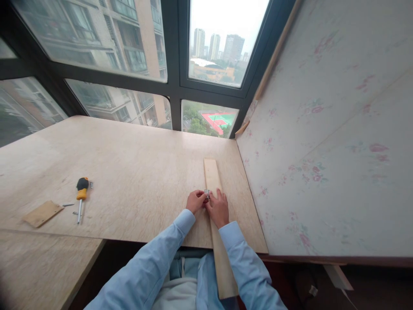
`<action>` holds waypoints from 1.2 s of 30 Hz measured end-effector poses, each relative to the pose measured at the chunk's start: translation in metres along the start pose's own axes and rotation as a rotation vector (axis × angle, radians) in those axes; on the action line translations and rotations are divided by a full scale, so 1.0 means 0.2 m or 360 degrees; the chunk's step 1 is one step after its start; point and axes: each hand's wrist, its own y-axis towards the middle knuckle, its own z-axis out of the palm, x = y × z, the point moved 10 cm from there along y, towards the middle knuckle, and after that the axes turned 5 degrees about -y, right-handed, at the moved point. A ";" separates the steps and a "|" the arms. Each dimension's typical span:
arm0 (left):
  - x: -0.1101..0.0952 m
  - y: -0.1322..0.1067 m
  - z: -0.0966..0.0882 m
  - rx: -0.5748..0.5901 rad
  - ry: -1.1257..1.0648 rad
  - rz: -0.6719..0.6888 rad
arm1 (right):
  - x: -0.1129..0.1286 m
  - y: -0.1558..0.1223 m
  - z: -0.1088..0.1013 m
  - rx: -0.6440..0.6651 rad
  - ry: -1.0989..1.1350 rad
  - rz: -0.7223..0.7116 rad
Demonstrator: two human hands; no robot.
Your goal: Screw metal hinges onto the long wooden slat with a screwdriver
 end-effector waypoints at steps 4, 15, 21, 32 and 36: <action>-0.03 -0.03 0.00 -0.0001 -0.0062 0.0075 | 0.00 -0.03 -0.02 -0.0113 0.0187 0.0028; -0.03 -0.16 -0.03 0.0151 -0.0656 -0.0027 | 0.12 -0.14 -0.12 -0.0276 0.0347 0.0039; -0.10 -0.19 -0.08 0.0102 -0.0635 0.0078 | 0.17 -0.14 -0.22 -0.0330 0.0423 0.0024; -0.13 -0.21 -0.11 -0.0120 -0.0590 0.0154 | 0.22 -0.14 -0.25 -0.0369 0.0306 -0.0044; -0.12 -0.21 -0.11 -0.0152 -0.0569 0.0152 | 0.20 -0.14 -0.22 -0.0364 0.0293 -0.0018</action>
